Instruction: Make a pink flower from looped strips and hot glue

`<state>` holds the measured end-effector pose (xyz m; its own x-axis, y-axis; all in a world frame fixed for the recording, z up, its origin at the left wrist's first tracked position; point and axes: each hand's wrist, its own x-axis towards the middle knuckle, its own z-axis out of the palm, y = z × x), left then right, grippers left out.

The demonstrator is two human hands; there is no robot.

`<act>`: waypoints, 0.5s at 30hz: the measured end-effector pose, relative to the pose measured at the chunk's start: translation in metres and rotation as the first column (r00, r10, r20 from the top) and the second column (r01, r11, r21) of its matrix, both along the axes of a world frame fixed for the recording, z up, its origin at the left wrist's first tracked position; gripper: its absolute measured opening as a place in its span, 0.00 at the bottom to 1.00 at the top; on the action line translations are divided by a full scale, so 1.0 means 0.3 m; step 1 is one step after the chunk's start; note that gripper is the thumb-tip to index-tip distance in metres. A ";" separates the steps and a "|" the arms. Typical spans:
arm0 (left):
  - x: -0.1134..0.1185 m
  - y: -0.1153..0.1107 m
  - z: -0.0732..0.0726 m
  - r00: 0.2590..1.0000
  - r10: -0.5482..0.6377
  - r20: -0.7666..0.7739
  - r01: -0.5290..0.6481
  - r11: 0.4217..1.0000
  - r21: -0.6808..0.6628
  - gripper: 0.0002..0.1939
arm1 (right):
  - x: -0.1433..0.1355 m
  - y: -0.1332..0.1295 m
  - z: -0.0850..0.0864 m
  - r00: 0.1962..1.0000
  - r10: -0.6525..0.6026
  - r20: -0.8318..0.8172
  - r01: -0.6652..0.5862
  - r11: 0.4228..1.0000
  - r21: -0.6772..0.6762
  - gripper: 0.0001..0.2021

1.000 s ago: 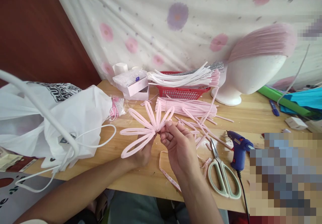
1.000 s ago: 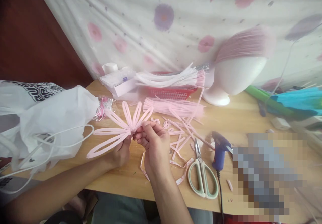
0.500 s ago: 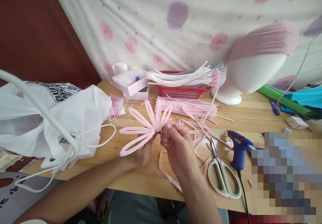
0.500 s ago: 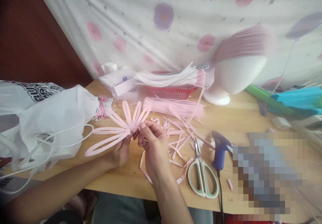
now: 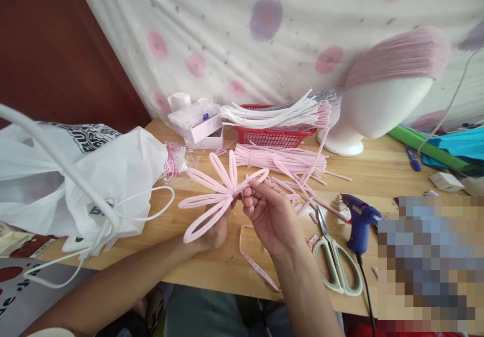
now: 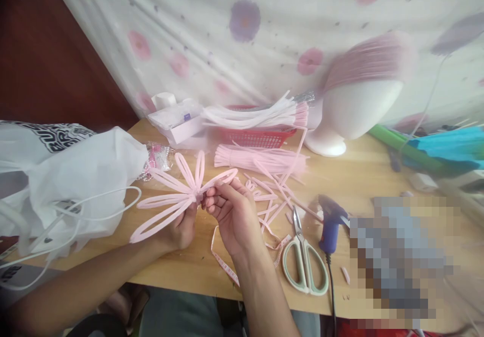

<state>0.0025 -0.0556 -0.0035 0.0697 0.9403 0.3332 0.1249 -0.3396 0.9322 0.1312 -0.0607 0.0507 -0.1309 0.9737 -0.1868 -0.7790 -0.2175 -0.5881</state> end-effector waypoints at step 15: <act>-0.047 0.040 -0.127 0.990 -0.037 -0.138 0.051 0.994 0.099 0.27 | -0.003 0.002 0.001 0.997 -0.065 -0.029 0.066 0.997 0.037 0.09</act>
